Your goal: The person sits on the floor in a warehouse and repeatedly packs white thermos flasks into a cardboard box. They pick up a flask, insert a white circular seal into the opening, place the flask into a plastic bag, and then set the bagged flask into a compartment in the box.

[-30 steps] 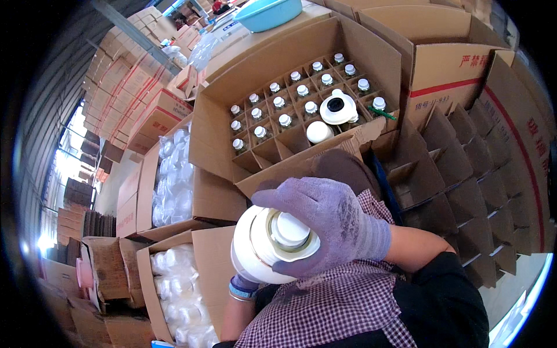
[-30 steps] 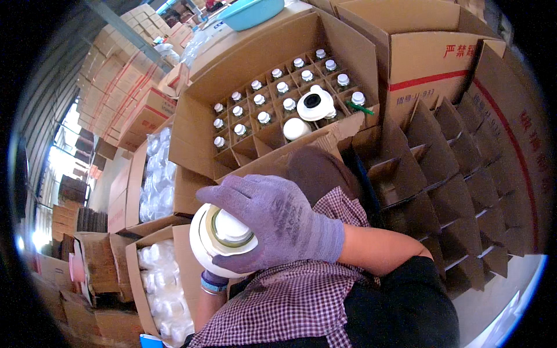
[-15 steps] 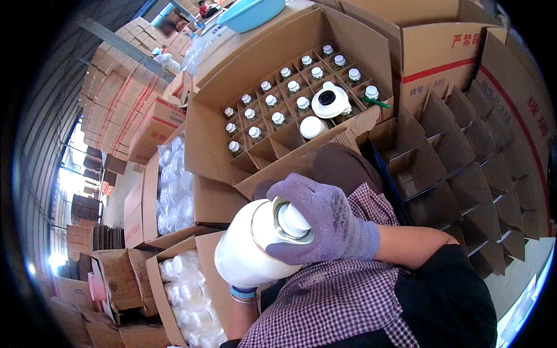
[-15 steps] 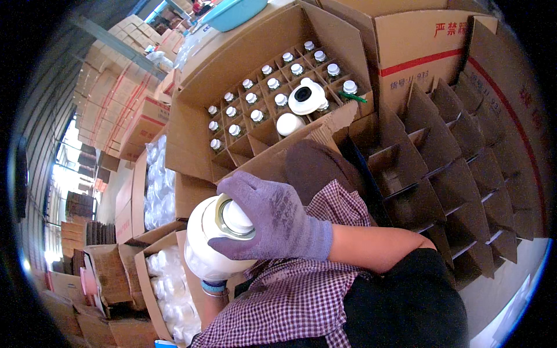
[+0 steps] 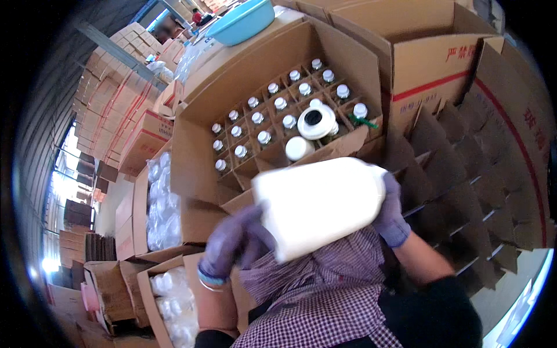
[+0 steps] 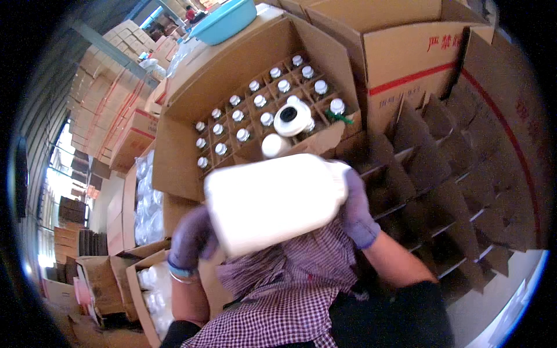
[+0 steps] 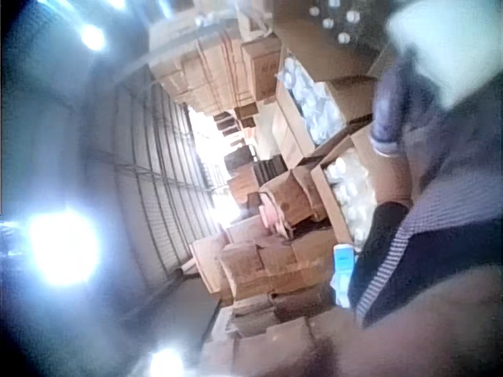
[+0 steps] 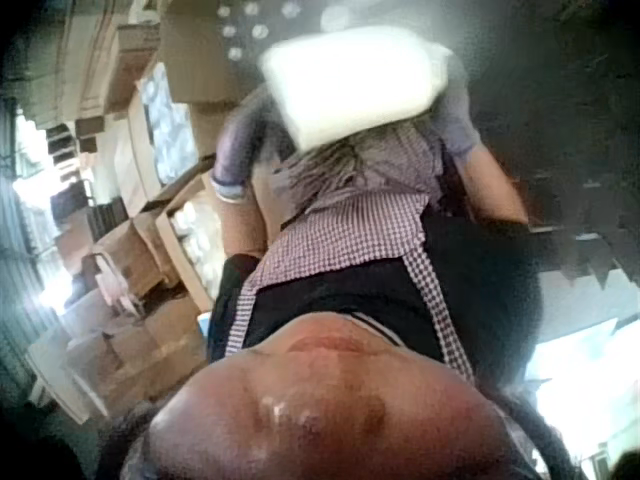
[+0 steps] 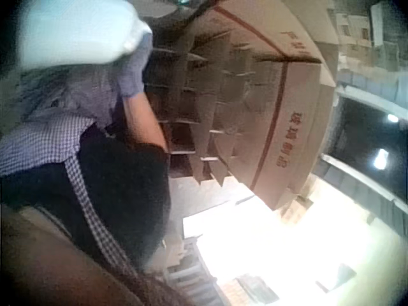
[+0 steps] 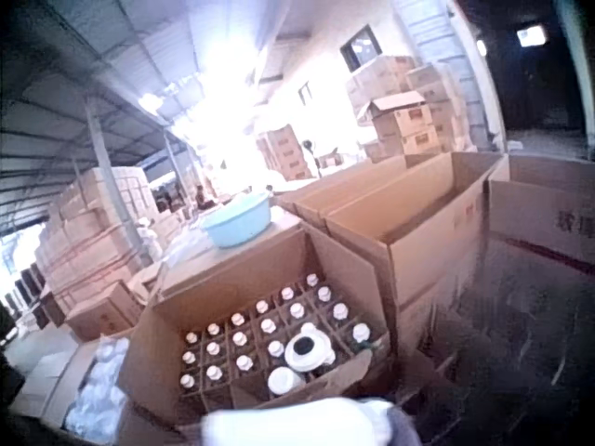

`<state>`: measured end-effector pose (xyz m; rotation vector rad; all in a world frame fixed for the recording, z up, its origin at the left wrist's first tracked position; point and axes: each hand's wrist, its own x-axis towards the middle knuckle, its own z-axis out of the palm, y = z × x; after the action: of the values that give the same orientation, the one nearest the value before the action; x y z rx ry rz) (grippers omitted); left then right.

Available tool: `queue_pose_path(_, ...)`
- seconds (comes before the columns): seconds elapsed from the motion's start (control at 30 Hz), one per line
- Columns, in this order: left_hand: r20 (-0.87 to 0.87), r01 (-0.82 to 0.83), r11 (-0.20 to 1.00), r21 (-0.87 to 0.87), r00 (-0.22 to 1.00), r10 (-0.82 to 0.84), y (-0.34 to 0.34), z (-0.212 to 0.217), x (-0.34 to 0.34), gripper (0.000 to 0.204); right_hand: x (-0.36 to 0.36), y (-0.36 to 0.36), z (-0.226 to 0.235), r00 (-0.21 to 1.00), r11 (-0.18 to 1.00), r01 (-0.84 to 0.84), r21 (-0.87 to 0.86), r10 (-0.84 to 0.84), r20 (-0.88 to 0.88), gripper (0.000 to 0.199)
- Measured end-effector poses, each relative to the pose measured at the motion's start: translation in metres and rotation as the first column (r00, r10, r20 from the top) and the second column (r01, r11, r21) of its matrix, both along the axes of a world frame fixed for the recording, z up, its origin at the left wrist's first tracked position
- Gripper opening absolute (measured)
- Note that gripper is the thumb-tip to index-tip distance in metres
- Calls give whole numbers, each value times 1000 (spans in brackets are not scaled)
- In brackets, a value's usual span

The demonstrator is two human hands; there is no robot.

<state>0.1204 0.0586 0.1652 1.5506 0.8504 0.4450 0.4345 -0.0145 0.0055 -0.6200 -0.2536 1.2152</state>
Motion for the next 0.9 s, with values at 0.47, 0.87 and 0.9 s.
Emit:
queue_pose_path(0.47,-566,-142,954,265,778,273,288,-204,185,75,131,-25,-71,594,793,608,48,-494,635,44)
queue_pose_path(0.87,485,144,955,-261,875,0,104,-97,134,72,77,17,-12,471,826,515,229,-495,730,63)
queue_pose_path(0.9,437,108,960,-257,899,16,91,-92,120,83,72,15,-11,500,843,482,240,-489,715,64)
